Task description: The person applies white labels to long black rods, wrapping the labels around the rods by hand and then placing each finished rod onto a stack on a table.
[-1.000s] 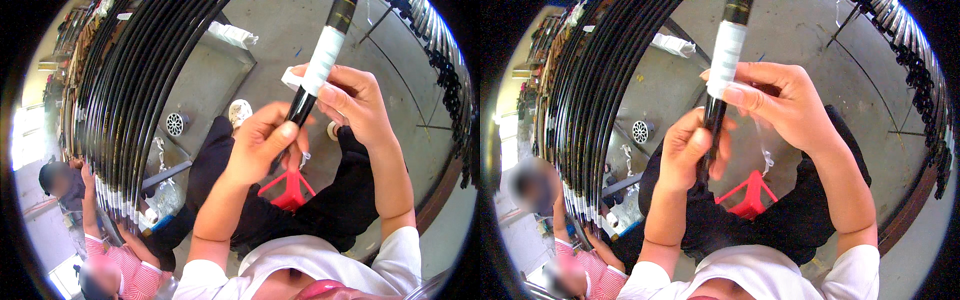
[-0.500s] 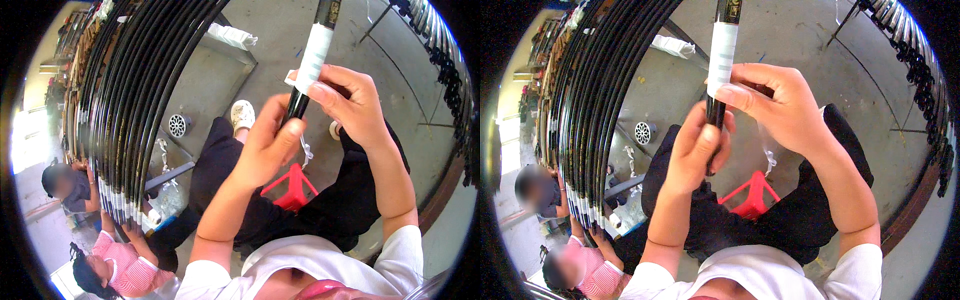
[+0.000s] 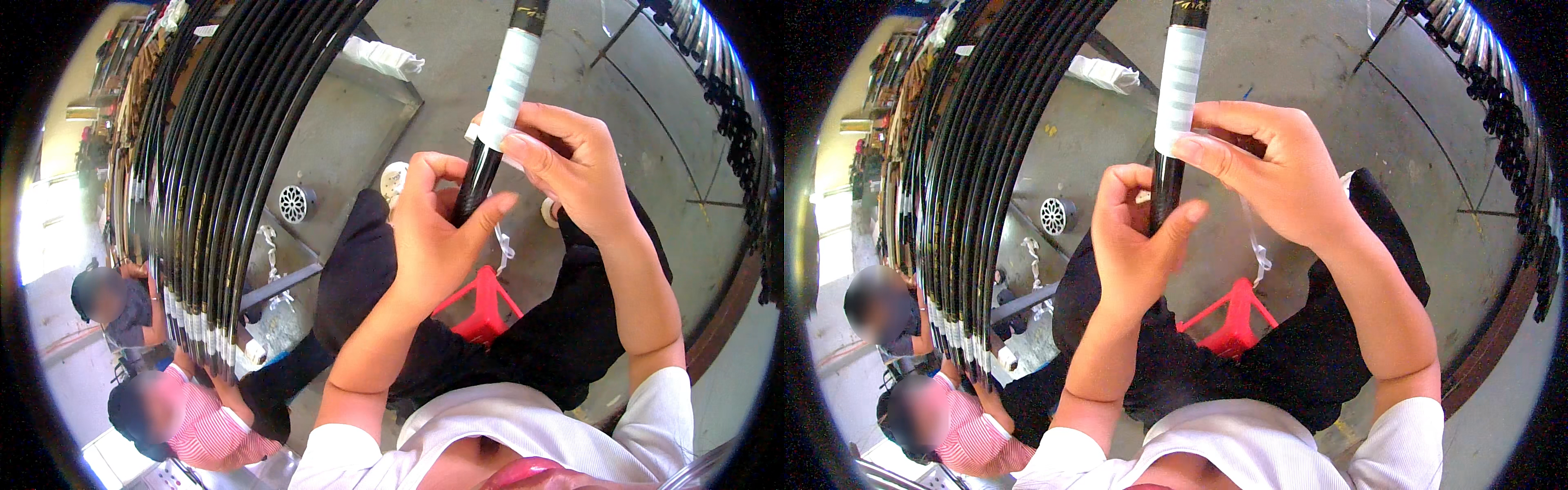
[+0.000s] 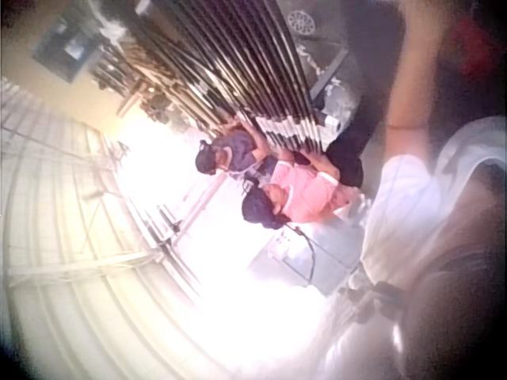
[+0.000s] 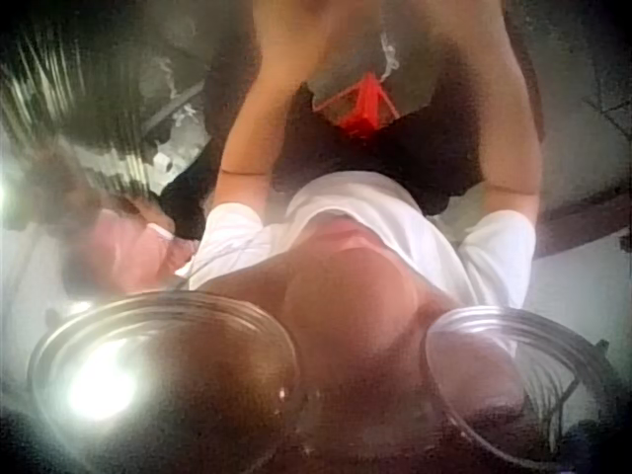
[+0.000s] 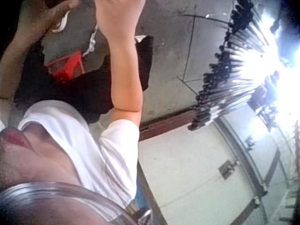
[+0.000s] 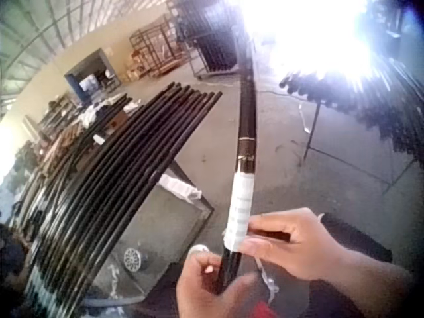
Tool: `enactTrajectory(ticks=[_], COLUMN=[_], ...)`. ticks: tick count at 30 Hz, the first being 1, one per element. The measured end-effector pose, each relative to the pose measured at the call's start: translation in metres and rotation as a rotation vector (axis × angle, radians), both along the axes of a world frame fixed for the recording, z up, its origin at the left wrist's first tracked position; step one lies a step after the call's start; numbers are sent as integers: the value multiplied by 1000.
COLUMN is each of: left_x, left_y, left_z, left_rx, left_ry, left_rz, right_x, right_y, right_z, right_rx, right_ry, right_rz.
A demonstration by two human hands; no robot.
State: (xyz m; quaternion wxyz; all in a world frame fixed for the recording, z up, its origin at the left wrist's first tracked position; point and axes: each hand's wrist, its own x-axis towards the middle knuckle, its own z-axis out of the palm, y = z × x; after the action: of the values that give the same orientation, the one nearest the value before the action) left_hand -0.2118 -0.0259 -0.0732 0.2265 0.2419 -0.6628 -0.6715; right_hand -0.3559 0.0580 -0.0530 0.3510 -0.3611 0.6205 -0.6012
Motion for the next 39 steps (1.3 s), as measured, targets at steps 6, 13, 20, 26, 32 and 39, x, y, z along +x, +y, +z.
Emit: enactTrajectory(ticks=[6,13,20,26,32,39], left_x=[6,0,-1,0,2,-1], left_y=[-13,0,-7,2,-4,3], left_z=[18,3,9,7,14,9], left_rx=[514,-40,214,121,599,328], left_ry=[69,4,69,144,155,102], left_rz=[-305,46,-98,-10,-407,-165], right_x=[-1,-1,2,-7,-18,-18], right_y=[2,0,-3,4,3,2], right_z=[5,-1,4,16,9,3], right_rx=[-97,19,12,85,14,2], right_ry=[-234,-14,-109,8,-42,112], right_rz=[129,35,59,65,195,138])
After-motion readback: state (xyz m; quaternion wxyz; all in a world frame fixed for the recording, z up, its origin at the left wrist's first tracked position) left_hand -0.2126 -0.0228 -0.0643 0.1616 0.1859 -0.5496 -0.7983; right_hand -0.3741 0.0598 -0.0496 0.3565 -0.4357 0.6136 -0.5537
